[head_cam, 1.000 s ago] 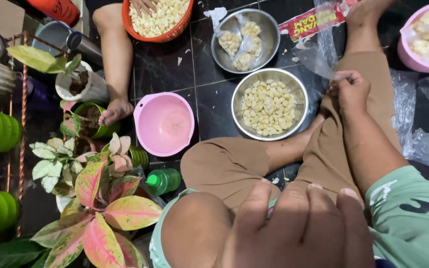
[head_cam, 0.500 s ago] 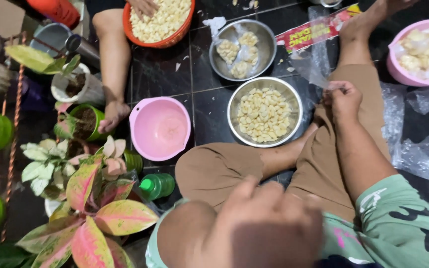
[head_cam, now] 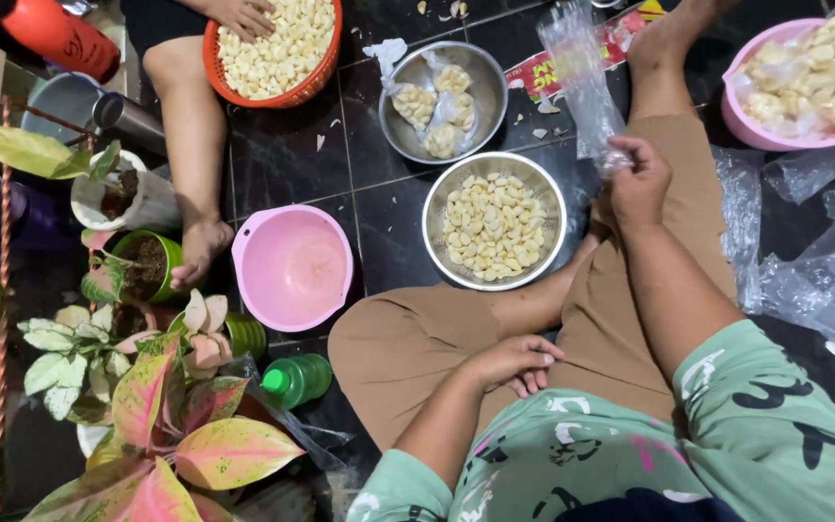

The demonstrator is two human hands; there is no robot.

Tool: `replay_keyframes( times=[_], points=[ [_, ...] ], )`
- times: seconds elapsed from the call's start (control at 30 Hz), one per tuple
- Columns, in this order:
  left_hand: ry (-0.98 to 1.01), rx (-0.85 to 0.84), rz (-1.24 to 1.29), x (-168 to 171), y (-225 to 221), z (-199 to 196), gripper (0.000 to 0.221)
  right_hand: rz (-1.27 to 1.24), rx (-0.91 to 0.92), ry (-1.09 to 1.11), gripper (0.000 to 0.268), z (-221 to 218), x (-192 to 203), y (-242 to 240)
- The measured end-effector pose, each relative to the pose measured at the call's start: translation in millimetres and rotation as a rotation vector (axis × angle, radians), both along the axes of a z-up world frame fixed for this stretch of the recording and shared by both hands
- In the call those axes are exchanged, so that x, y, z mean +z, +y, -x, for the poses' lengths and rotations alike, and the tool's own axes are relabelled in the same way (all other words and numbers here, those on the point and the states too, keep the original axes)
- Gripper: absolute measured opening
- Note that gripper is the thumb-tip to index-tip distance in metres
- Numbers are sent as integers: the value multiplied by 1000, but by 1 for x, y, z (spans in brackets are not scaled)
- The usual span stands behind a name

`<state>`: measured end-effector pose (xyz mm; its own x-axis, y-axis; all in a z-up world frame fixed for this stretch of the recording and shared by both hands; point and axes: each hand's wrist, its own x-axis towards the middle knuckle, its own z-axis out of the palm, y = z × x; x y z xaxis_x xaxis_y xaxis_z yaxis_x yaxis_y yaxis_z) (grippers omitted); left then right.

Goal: A person sitting on the floor is manually bagging peeled garlic cloves from a bowl into small plastic bags.

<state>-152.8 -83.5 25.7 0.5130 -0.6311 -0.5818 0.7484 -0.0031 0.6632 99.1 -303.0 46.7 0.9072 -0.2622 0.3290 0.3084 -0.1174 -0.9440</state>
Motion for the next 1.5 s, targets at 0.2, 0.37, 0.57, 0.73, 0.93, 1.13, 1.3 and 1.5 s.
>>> replay_keyframes(
  times=[0.2,0.37,0.57,0.73,0.93,1.13,1.3,1.5],
  points=[
    [-90,-116,-150,-67,-14,-2,57,121,99,157,76,-21,-19,-2],
    [-80,-124,-159,-59,-13,-4,53,303,8,188,73,-26,-33,-8],
    [-58,-127,-175,-60,-12,-4,39,250,-81,229,59,-26,-42,-15],
    [-339,60,-174,22,19,-27,24,205,-131,223,53,-31,-50,-22],
    [-830,786,-896,78,164,-104,13,204,-112,227,42,-29,-52,-13],
    [-892,469,-1461,44,170,-173,31,310,-100,236,36,-22,-50,-7],
    [-715,125,-1461,35,99,-254,52,295,-86,305,30,-23,-53,-2],
    [-601,61,-1663,36,52,-308,50,278,-37,318,28,-22,-63,4]
  ],
)
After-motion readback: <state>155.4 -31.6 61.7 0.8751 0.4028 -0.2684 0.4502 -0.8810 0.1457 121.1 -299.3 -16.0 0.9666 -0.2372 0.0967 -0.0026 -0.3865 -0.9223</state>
